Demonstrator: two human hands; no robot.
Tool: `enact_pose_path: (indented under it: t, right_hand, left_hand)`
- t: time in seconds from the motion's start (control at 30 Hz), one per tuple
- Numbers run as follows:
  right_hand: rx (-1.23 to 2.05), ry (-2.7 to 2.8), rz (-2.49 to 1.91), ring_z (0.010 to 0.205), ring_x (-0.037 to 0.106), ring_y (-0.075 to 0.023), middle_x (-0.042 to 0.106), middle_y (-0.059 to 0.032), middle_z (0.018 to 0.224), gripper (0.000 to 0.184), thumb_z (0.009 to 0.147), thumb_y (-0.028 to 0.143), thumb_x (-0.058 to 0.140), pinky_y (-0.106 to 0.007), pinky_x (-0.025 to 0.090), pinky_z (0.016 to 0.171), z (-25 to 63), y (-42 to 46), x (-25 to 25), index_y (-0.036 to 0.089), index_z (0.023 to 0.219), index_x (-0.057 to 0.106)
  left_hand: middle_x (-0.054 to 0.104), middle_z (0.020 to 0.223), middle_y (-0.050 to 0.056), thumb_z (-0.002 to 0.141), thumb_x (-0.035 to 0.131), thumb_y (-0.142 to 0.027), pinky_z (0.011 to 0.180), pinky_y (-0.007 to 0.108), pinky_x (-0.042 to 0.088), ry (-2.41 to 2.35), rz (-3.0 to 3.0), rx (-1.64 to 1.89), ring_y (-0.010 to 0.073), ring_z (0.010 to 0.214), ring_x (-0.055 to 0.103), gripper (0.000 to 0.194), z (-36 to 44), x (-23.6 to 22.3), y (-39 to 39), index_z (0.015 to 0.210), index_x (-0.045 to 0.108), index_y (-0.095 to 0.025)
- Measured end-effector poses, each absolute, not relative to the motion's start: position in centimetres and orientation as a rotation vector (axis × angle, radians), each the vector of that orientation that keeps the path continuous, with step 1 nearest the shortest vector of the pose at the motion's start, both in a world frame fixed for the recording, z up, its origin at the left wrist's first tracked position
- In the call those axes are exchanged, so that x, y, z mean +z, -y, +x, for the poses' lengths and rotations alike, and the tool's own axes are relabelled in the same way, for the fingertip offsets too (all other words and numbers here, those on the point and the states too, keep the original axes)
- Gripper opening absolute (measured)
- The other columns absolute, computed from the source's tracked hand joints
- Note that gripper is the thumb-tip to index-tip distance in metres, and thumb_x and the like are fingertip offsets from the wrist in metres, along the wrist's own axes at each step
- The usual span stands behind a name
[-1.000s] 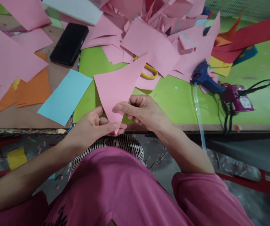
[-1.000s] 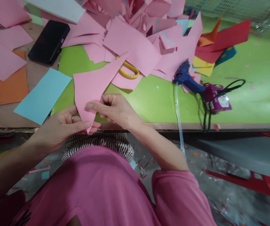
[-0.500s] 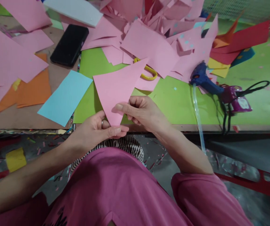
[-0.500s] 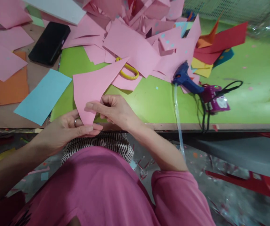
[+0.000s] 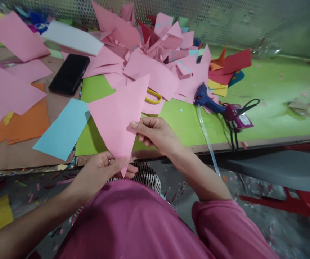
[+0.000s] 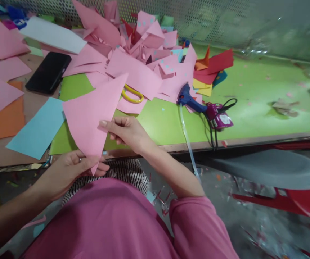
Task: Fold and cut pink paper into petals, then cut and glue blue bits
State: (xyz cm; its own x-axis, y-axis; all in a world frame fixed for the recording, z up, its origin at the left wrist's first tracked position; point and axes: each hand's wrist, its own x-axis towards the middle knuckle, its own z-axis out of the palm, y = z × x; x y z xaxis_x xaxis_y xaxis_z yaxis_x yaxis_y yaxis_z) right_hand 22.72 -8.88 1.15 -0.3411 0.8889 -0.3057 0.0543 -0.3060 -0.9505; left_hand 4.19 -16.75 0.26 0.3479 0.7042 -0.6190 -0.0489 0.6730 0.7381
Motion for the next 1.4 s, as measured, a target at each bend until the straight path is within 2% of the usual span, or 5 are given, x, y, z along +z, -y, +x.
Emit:
enact_pose_path:
  t: [0.5,0.83,1.03,1.13,1.4]
  right_hand:
    - [1.369,1.108,-1.278,0.036,0.031,-0.0014,0.046,0.0088,0.046,0.053,0.059,0.060,0.089,-0.019,0.014,0.033,25.4,7.0,2.5,0.021,0.057,0.054]
    - [1.316,1.146,-1.239,0.048,0.043,-0.0057,0.055,0.0047,0.059,0.040,0.069,0.054,0.084,-0.020,0.029,0.040,25.1,6.9,1.8,0.023,0.066,0.058]
    - [0.738,1.390,-1.253,0.101,0.067,-0.0200,0.068,-0.0090,0.121,0.033,0.088,0.056,0.062,-0.034,0.056,0.076,26.2,6.2,2.3,0.028,0.104,0.060]
    - [0.146,1.686,-1.206,0.136,0.052,-0.0290,0.057,-0.0144,0.144,0.043,0.092,0.053,0.061,-0.050,0.046,0.106,25.8,6.7,3.9,0.027,0.126,0.058]
    - [0.866,2.241,-0.993,0.091,0.068,-0.0191,0.076,-0.0070,0.102,0.036,0.093,0.053,0.065,-0.032,0.050,0.081,21.5,6.3,7.1,0.018,0.101,0.072]
  left_hand:
    - [0.079,0.086,0.006,0.085,0.070,-0.054,0.083,0.036,0.058,-1.120,0.959,0.764,0.0232,0.088,0.074,0.047,2.8,1.3,16.5,0.116,0.070,-0.018]
    - [0.077,0.078,0.003,0.080,0.075,-0.058,0.073,0.029,0.057,-1.100,0.915,0.914,0.0179,0.076,0.070,0.041,0.8,1.6,13.3,0.093,0.077,-0.019]
    - [0.077,0.085,0.004,0.077,0.076,-0.059,0.079,0.028,0.055,-1.179,1.094,0.789,0.0180,0.082,0.069,0.041,-1.4,2.6,11.4,0.087,0.076,-0.019]
    - [0.072,0.079,0.001,0.080,0.071,-0.060,0.073,0.026,0.053,-1.159,1.285,0.655,0.0173,0.077,0.066,0.040,-1.8,3.4,10.9,0.083,0.073,-0.020]
    - [0.050,0.058,-0.005,0.089,0.056,-0.054,0.051,0.024,0.031,-1.206,1.682,0.350,0.0132,0.054,0.046,0.037,-0.5,5.3,10.9,0.070,0.055,-0.022]
